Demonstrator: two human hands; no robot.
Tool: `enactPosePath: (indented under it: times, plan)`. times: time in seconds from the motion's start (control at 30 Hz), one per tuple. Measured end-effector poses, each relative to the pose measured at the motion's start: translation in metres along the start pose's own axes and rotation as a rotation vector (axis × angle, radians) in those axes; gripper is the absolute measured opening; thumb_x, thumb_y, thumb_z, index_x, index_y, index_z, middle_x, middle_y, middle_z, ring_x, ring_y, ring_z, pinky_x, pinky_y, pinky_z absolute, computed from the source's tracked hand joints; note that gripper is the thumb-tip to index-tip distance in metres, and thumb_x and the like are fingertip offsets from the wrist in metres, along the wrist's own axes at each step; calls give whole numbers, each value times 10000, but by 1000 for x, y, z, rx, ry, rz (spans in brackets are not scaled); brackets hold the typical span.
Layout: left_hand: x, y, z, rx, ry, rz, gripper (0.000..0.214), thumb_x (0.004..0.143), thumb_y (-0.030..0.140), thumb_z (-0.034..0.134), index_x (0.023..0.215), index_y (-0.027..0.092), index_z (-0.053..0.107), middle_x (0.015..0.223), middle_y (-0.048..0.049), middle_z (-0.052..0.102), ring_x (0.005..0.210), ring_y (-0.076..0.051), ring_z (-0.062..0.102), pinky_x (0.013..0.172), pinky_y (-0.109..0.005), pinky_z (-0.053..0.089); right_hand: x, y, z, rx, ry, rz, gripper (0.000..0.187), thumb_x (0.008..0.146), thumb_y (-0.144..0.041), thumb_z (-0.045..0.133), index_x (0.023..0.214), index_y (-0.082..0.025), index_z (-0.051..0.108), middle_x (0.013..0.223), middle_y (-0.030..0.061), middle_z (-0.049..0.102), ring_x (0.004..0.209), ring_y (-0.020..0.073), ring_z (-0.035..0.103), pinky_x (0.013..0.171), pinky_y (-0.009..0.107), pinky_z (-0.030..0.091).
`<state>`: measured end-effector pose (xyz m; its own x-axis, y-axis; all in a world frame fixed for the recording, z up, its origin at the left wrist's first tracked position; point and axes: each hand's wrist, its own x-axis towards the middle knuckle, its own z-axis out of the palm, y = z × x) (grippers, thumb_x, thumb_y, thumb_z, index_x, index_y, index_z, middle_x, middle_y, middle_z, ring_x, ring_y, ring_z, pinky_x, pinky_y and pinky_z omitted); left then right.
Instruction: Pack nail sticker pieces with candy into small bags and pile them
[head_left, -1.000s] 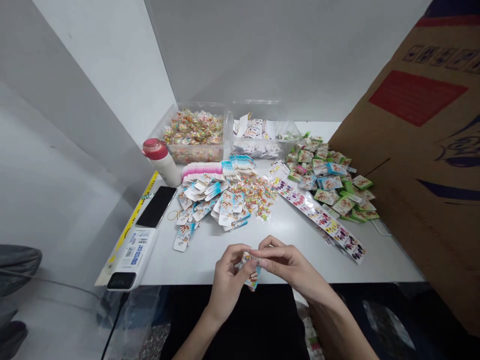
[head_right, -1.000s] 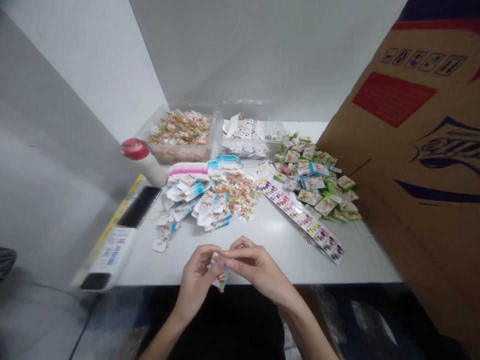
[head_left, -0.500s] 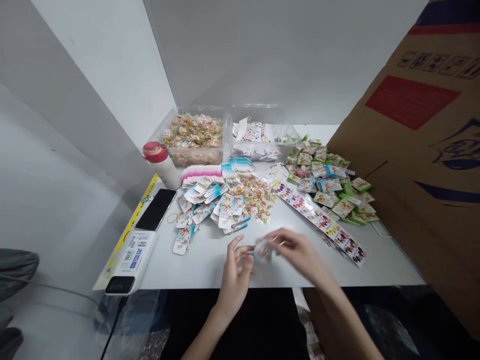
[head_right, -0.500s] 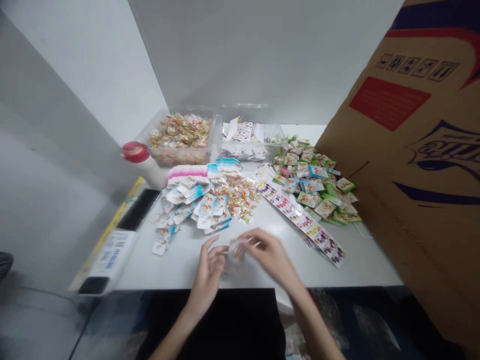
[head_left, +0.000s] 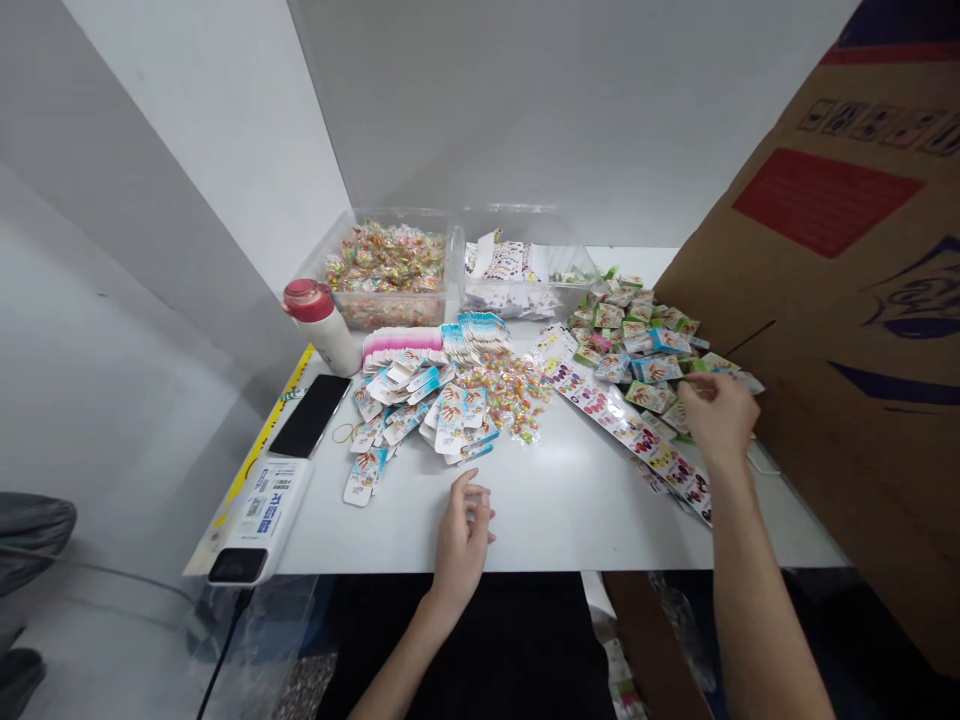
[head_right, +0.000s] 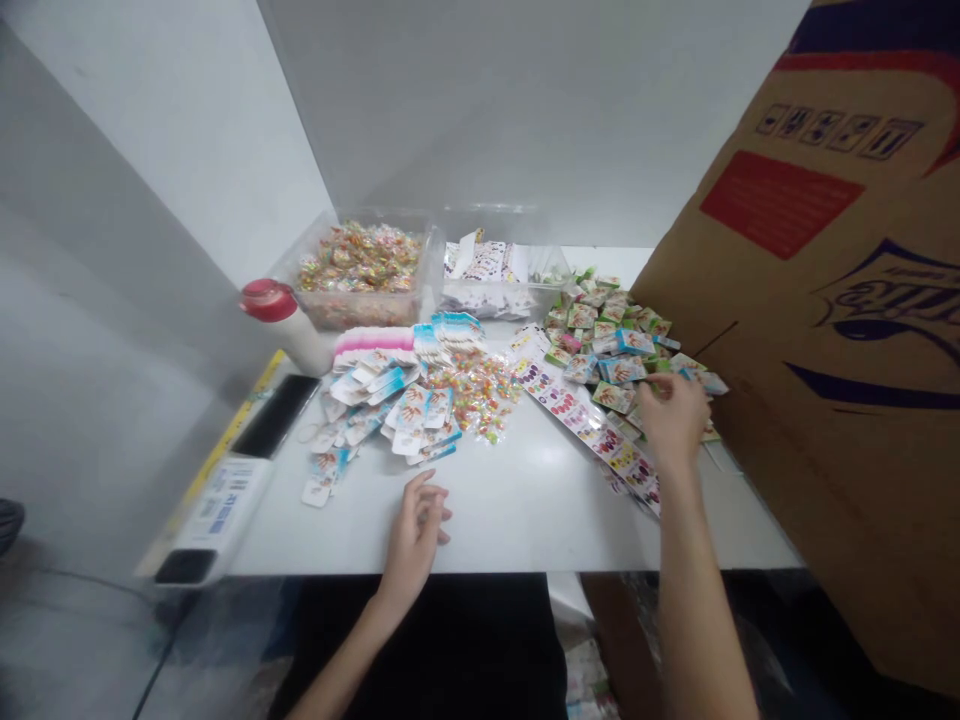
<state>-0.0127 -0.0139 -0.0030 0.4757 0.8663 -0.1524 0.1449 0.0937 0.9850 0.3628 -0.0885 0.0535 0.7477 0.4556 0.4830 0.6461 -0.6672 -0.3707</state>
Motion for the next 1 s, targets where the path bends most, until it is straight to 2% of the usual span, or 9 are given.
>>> enactPosePath:
  times: [0.1, 0.3, 0.5, 0.63, 0.7, 0.77, 0.9, 0.93, 1.0]
  plan:
    - [1, -2, 0, 1, 5, 2, 379, 946, 416, 430, 1281, 238, 421, 1034, -64, 558, 805, -163, 617, 517, -234, 553, -28, -12, 10, -26, -94, -65, 298, 821, -385, 581, 848, -133, 739, 811, 134, 678, 803, 275, 586, 775, 397, 406]
    - [0, -5, -3, -19, -22, -3, 365, 946, 389, 432, 1278, 237, 428, 1033, -68, 547, 812, -163, 626, 541, -234, 554, -55, -17, 21, -127, -281, -65, 302, 739, -410, 675, 872, -149, 745, 898, 173, 667, 878, 339, 565, 719, 408, 389]
    - [1, -5, -3, -11, -29, 2, 362, 945, 379, 433, 1276, 233, 434, 1035, -71, 550, 817, -167, 620, 547, -243, 550, -52, -16, 15, 89, -177, -22, 266, 781, -405, 598, 760, -149, 669, 791, 127, 660, 786, 284, 583, 713, 394, 419]
    - [0, 0, -2, 23, -53, -7, 358, 948, 384, 429, 1267, 221, 444, 1032, -84, 579, 819, -180, 620, 564, -264, 548, -57, -43, -11, 296, -127, 5, 265, 828, -431, 580, 839, -170, 621, 760, 62, 649, 696, 205, 603, 665, 328, 468]
    - [-1, 7, -1, 89, -77, 85, 402, 940, 372, 465, 1314, 234, 414, 1094, -100, 593, 896, -198, 625, 661, -308, 561, -66, -69, -32, 608, -139, 25, 313, 810, -420, 642, 1018, -190, 604, 795, 39, 638, 710, 190, 608, 636, 300, 485]
    - [-2, 20, 0, 195, -84, 297, 567, 910, 359, 542, 1416, 265, 304, 1292, -136, 523, 1127, -247, 561, 856, -401, 532, -80, -99, -54, 828, -237, 33, 434, 815, -382, 668, 1205, -236, 547, 764, 2, 608, 676, 164, 593, 583, 260, 476]
    - [-2, 61, -3, 464, 4, 707, 948, 800, 425, 696, 1516, 232, 106, 1569, -193, 144, 1442, -363, 130, 1106, -576, 263, -114, -149, -84, 978, -536, 40, 303, 820, -354, 688, 1101, -243, 661, 767, 9, 616, 648, 131, 579, 540, 219, 461]
    - [-1, 71, -5, 515, 43, 764, 925, 791, 415, 710, 1509, 212, 164, 1567, -195, 168, 1447, -369, 106, 1119, -580, 227, -121, -157, -88, 1006, -618, 46, 283, 810, -351, 703, 1069, -238, 683, 747, 6, 615, 636, 127, 579, 539, 215, 462]
    - [-1, 88, -10, 558, 68, 852, 669, 822, 292, 699, 1414, 221, 394, 1456, -149, 432, 1411, -334, 251, 1137, -555, 202, -130, -166, -92, 1069, -749, 59, 279, 794, -350, 725, 1046, -233, 702, 716, -1, 616, 621, 124, 580, 557, 223, 475]
